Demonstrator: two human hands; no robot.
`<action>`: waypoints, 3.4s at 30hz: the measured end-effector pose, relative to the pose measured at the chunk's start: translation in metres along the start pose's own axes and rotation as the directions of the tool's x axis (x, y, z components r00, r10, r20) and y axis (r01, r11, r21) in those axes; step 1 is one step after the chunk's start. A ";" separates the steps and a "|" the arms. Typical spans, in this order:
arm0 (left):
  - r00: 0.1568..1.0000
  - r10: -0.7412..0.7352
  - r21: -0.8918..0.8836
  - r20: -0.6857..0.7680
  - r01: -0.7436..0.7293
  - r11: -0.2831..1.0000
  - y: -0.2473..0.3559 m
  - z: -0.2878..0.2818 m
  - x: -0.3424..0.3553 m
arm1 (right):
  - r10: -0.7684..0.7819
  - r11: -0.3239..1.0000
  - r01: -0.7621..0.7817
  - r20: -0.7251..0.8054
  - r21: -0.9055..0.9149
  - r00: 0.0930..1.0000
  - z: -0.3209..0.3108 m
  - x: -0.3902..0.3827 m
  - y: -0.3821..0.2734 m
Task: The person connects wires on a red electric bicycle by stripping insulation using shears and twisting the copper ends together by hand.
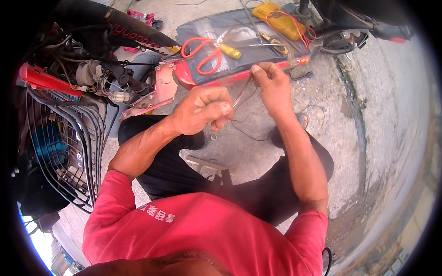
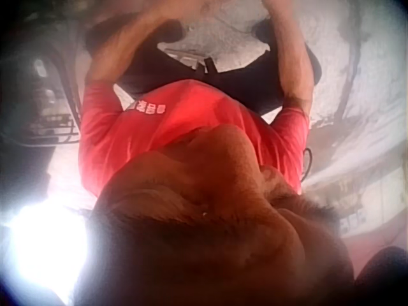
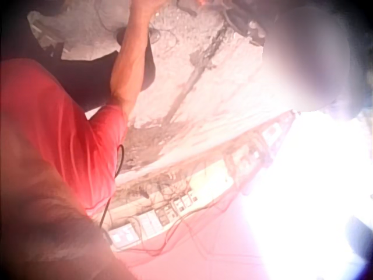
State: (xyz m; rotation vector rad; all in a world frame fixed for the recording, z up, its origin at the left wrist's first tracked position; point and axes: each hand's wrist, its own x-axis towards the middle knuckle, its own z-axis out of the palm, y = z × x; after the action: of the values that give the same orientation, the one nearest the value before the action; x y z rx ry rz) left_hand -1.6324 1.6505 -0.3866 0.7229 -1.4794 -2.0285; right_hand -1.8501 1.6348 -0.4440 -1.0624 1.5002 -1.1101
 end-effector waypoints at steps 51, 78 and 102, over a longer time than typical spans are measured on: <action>0.946 0.308 0.791 -0.102 -0.111 0.602 -0.008 -0.015 0.014 | -0.012 0.999 0.006 0.144 0.046 0.990 0.009 -0.018 -0.002; 0.941 0.039 0.329 -0.337 0.079 0.941 -0.011 -0.037 0.018 | 0.068 0.996 -0.082 0.336 0.028 0.939 0.008 -0.021 -0.010; 0.839 0.416 0.930 -0.352 0.365 0.052 -0.078 -0.112 0.077 | 0.037 0.986 -0.055 0.115 0.158 0.993 -0.003 -0.015 -0.006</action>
State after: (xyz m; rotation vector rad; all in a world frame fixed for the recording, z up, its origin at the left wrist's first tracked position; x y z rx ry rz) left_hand -1.6189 1.5419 -0.4991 1.6006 -2.3186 -0.1247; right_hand -1.8498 1.6488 -0.4346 -0.9581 1.3175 -1.1015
